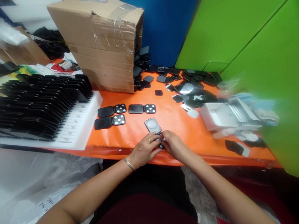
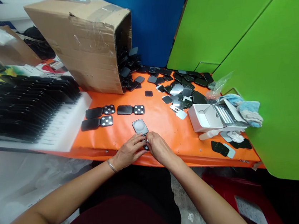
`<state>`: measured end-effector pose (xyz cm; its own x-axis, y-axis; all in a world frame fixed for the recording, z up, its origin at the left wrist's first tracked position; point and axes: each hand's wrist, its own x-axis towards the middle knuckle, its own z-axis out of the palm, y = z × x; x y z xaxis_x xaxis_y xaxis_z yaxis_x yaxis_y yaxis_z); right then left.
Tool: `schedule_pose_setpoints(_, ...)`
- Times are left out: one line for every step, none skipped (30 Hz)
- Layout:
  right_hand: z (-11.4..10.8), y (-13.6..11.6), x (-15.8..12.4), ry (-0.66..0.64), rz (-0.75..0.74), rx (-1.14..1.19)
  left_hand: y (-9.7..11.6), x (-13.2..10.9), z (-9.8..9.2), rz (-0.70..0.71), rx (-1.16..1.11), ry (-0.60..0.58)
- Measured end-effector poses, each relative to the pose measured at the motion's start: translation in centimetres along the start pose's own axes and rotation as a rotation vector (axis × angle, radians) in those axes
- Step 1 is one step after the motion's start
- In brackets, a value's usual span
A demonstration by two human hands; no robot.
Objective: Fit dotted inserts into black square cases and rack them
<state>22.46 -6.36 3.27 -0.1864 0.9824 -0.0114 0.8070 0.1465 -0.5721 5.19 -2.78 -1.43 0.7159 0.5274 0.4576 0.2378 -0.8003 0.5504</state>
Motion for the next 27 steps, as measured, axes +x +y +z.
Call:
schedule_pose_setpoints(0.0,0.1,-0.1,0.006,0.001,0.0,-0.1,-0.1,0.1,0.008,0.013,0.006)
schedule_pose_setpoints(0.0,0.1,-0.2,0.008,0.005,0.011,-0.2,-0.2,0.2,0.018,0.026,0.011)
schedule_pose_setpoints(0.0,0.2,-0.3,0.006,0.015,0.029,-0.3,-0.2,0.3,0.028,0.036,0.015)
schedule_pose_setpoints(0.0,0.3,-0.4,-0.001,0.029,0.049,-0.3,-0.3,0.3,0.034,0.043,0.015)
schedule_pose_setpoints(-0.1,0.3,-0.4,-0.01,0.046,0.063,-0.3,-0.3,0.4,0.036,0.05,0.015)
schedule_pose_setpoints(-0.2,0.2,-0.3,-0.021,0.062,0.07,-0.3,-0.3,0.4,0.034,0.055,0.015)
schedule_pose_setpoints(-0.3,0.1,-0.3,-0.033,0.074,0.07,-0.3,-0.3,0.4,0.031,0.06,0.014)
schedule_pose_setpoints(-0.4,0.0,-0.2,-0.047,0.079,0.066,-0.2,-0.4,0.3,0.026,0.065,0.013)
schedule_pose_setpoints(-0.6,-0.1,0.0,-0.064,0.077,0.063,-0.2,-0.4,0.3,0.023,0.071,0.013)
schedule_pose_setpoints(-0.8,-0.2,0.1,-0.081,0.069,0.063,-0.1,-0.4,0.3,0.023,0.079,0.013)
schedule_pose_setpoints(-1.0,-0.3,0.2,-0.096,0.058,0.065,-0.1,-0.4,0.2,0.024,0.089,0.011)
schedule_pose_setpoints(-1.2,-0.3,0.4,-0.111,0.044,0.067,-0.1,-0.4,0.2,0.028,0.101,0.007)
schedule_pose_setpoints(-1.5,-0.2,0.6,-0.129,0.027,0.068,-0.1,-0.4,0.1,0.033,0.114,0.0)
schedule_pose_setpoints(-1.7,-0.1,0.7,-0.15,0.007,0.071,-0.2,-0.4,0.0,0.04,0.129,-0.009)
schedule_pose_setpoints(-2.0,0.0,0.9,-0.173,-0.014,0.077,-0.2,-0.3,0.0,0.048,0.142,-0.017)
schedule_pose_setpoints(-2.3,0.2,1.1,-0.199,-0.035,0.085,-0.2,-0.2,-0.1,0.055,0.154,-0.023)
schedule_pose_setpoints(-2.5,0.4,1.3,-0.226,-0.053,0.095,-0.2,-0.2,-0.2,0.062,0.165,-0.03)
schedule_pose_setpoints(-2.8,0.5,1.5,-0.252,-0.068,0.106,-0.2,-0.1,-0.3,0.066,0.174,-0.036)
schedule_pose_setpoints(-3.0,0.6,1.6,-0.274,-0.079,0.114,-0.2,0.0,-0.4,0.069,0.183,-0.041)
schedule_pose_setpoints(-3.2,0.7,1.8,-0.295,-0.088,0.121,-0.1,0.0,-0.5,0.07,0.192,-0.047)
schedule_pose_setpoints(-3.4,0.7,1.9,-0.313,-0.093,0.125,-0.1,0.1,-0.6,0.07,0.201,-0.053)
schedule_pose_setpoints(-3.5,0.7,2.1,-0.33,-0.098,0.129,0.0,0.1,-0.6,0.069,0.211,-0.057)
schedule_pose_setpoints(-3.6,0.7,2.2,-0.341,-0.102,0.131,0.1,0.1,-0.6,0.068,0.22,-0.06)
schedule_pose_setpoints(-3.7,0.7,2.3,-0.352,-0.106,0.13,0.1,0.1,-0.6,0.065,0.229,-0.062)
schedule_pose_setpoints(-3.8,0.7,2.4,-0.36,-0.11,0.128,0.1,0.0,-0.6,0.063,0.238,-0.067)
schedule_pose_setpoints(-3.8,0.8,2.5,-0.367,-0.114,0.123,0.1,0.0,-0.6,0.061,0.247,-0.072)
schedule_pose_setpoints(-3.8,0.8,2.5,-0.374,-0.116,0.118,0.1,-0.1,-0.6,0.063,0.254,-0.078)
